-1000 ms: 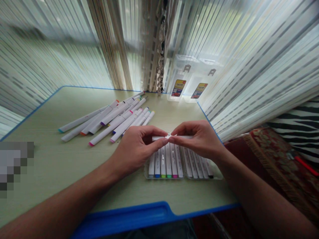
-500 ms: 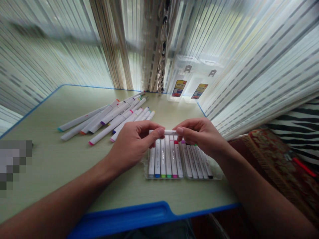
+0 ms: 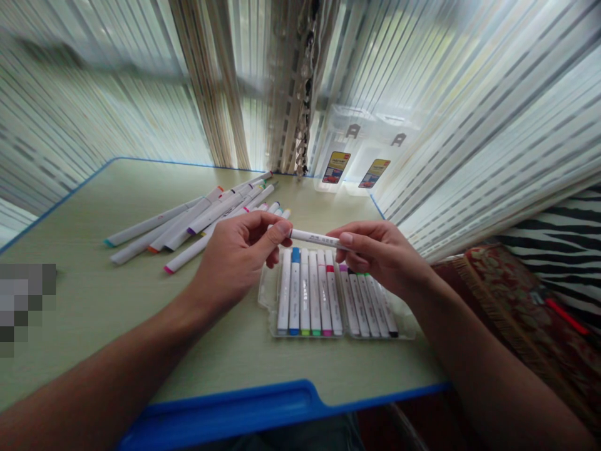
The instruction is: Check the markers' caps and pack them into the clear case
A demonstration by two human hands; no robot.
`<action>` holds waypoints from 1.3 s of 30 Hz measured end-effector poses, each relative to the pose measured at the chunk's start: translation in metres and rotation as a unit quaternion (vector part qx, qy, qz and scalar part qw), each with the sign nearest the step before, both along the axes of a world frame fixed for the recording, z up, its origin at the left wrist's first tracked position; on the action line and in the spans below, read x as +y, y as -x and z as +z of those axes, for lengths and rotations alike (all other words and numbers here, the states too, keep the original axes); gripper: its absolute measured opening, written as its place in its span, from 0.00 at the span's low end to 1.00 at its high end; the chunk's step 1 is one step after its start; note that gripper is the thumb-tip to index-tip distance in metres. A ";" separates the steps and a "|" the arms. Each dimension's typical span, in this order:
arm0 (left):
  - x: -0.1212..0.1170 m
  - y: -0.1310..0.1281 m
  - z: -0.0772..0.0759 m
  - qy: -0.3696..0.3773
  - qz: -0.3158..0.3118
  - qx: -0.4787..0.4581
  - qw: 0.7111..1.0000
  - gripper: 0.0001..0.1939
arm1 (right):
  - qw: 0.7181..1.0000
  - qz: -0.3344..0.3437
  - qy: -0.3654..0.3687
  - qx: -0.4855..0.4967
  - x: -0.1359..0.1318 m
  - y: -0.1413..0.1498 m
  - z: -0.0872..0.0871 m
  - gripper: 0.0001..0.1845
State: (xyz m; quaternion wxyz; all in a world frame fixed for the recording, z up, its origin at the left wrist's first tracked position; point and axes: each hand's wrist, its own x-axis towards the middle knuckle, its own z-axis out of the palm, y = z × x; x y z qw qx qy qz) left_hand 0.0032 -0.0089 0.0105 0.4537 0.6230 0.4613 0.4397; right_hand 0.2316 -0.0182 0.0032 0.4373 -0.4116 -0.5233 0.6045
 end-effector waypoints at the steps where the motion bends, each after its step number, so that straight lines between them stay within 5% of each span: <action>1: 0.001 0.001 -0.001 -0.001 0.006 -0.007 1.000 0.09 | 1.000 0.000 0.001 0.006 0.000 0.000 0.000 0.10; 25: 0.008 0.003 -0.009 -0.024 0.061 -0.074 0.995 0.13 | 0.987 0.152 0.031 0.047 -0.003 -0.005 -0.001 0.18; 39: 0.003 0.001 -0.002 0.013 0.058 -0.062 0.996 0.17 | 0.977 0.193 0.062 0.070 -0.012 0.005 0.002 0.35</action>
